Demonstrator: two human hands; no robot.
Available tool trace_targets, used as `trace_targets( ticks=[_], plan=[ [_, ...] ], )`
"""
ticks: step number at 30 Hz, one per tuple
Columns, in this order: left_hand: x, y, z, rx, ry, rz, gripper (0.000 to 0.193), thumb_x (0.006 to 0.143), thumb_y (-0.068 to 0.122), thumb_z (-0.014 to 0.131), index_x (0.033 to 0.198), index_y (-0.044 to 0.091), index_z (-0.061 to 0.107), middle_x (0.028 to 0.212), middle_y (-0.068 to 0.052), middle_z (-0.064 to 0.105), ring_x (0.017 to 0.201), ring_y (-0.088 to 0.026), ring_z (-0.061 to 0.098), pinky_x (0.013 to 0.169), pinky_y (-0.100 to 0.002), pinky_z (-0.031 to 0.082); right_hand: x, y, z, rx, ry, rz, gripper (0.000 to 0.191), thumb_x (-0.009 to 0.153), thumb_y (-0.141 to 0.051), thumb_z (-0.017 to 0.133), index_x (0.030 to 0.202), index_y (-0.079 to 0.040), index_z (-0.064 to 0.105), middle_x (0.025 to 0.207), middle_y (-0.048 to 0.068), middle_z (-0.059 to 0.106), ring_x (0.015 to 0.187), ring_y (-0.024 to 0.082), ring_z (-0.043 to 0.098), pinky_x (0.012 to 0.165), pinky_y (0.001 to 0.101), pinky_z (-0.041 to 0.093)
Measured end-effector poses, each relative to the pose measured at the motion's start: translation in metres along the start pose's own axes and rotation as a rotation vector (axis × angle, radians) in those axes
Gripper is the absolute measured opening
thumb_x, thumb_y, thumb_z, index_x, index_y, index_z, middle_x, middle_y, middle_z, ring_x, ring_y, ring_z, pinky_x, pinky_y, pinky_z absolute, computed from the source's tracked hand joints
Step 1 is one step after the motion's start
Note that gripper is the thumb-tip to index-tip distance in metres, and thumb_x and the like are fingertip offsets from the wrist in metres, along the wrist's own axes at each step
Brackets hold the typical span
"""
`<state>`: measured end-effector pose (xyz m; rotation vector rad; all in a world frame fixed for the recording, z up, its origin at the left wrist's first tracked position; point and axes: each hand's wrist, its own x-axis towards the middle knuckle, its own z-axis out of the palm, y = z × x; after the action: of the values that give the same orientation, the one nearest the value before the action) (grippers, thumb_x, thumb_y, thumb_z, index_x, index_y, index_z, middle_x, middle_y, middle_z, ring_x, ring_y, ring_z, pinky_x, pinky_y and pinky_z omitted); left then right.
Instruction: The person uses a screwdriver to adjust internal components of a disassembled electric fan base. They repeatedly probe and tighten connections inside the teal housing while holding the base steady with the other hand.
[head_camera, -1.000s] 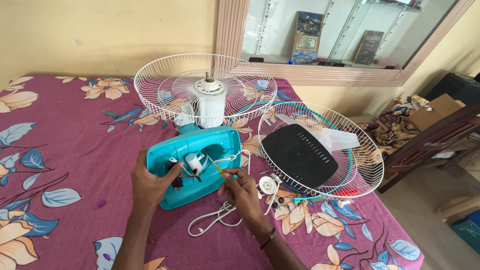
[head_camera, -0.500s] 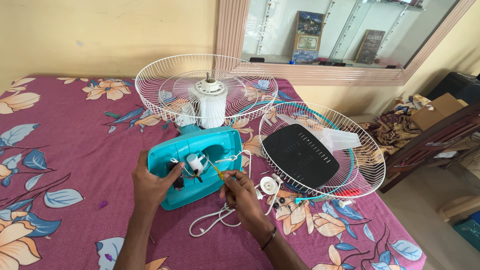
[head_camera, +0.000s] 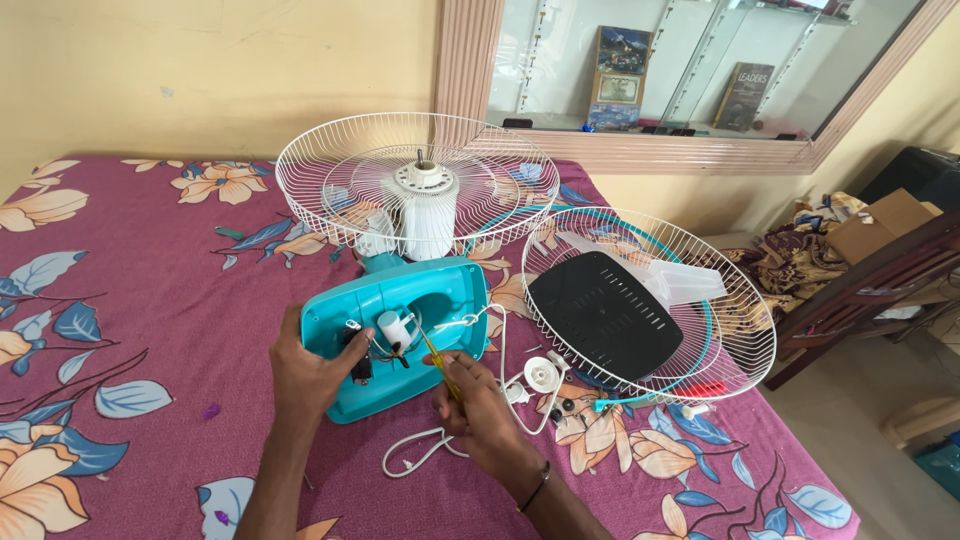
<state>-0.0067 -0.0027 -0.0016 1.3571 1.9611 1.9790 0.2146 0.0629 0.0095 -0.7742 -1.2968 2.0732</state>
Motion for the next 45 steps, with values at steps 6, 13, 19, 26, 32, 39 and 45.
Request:
trace_targets(
  ticks=[6,13,19,26,32,39,45],
  plan=[
    [0.0,0.0,0.001,-0.005,-0.012,-0.006,0.06,0.073,0.034,0.09,0.113,0.001,0.059,0.088,-0.016,0.075,0.076,-0.025,0.078,0.063,-0.038,0.066,-0.012,-0.01,0.01,0.024,-0.079,0.056,0.044,0.11,-0.033,0.037,0.133,-0.003,0.059,0.054,-0.004,0.045,0.035,0.004,0.028,0.031,0.0226,0.024],
    [-0.001,0.005,-0.001,-0.032,-0.009,0.006,0.057,0.073,0.031,0.09,0.111,0.002,0.06,0.087,-0.015,0.076,0.076,-0.023,0.078,0.064,-0.037,0.065,-0.01,-0.012,0.006,0.131,-0.168,0.072,0.042,0.11,-0.03,0.041,0.139,-0.004,0.056,0.053,-0.005,0.041,0.035,0.003,0.03,0.031,0.0206,0.025],
    [0.001,0.012,-0.002,-0.037,-0.01,0.012,0.053,0.073,0.028,0.09,0.109,0.003,0.061,0.087,-0.014,0.078,0.075,-0.023,0.079,0.066,-0.037,0.065,0.002,-0.02,-0.007,0.087,-0.087,0.025,0.04,0.105,-0.02,0.048,0.144,-0.011,0.053,0.053,-0.005,0.041,0.037,0.004,0.03,0.031,0.0218,0.024],
    [0.002,0.013,-0.003,-0.051,-0.019,0.019,0.054,0.072,0.028,0.09,0.11,0.003,0.061,0.088,-0.015,0.078,0.075,-0.024,0.079,0.065,-0.037,0.066,0.006,-0.015,-0.012,-0.122,-0.044,-0.114,0.04,0.105,-0.021,0.053,0.142,-0.008,0.061,0.055,-0.006,0.04,0.043,0.002,0.032,0.036,0.0199,0.023],
    [0.003,0.01,-0.002,-0.041,-0.027,0.057,0.053,0.072,0.028,0.09,0.108,0.003,0.061,0.087,-0.015,0.077,0.075,-0.024,0.08,0.065,-0.038,0.066,0.003,-0.016,-0.001,-0.705,0.166,-0.362,0.037,0.104,-0.021,0.058,0.139,-0.014,0.069,0.054,-0.003,0.049,0.042,0.004,0.037,0.037,0.0232,0.026],
    [0.005,0.003,0.0,-0.032,-0.057,0.097,0.055,0.074,0.031,0.089,0.111,0.003,0.058,0.086,-0.016,0.077,0.073,-0.025,0.08,0.062,-0.038,0.067,-0.011,-0.007,0.018,-1.513,0.395,-0.792,0.04,0.098,-0.014,0.064,0.137,-0.016,0.064,0.056,0.009,0.066,0.04,0.014,0.057,0.035,0.0353,0.043],
    [0.005,0.003,0.0,-0.02,-0.063,0.092,0.056,0.075,0.032,0.088,0.112,0.003,0.058,0.086,-0.016,0.077,0.073,-0.025,0.08,0.062,-0.037,0.068,-0.01,-0.006,0.011,-1.74,0.388,-0.837,0.062,0.084,0.006,0.062,0.141,-0.017,0.062,0.073,0.009,0.065,0.046,0.016,0.061,0.037,0.0324,0.05]
  ],
)
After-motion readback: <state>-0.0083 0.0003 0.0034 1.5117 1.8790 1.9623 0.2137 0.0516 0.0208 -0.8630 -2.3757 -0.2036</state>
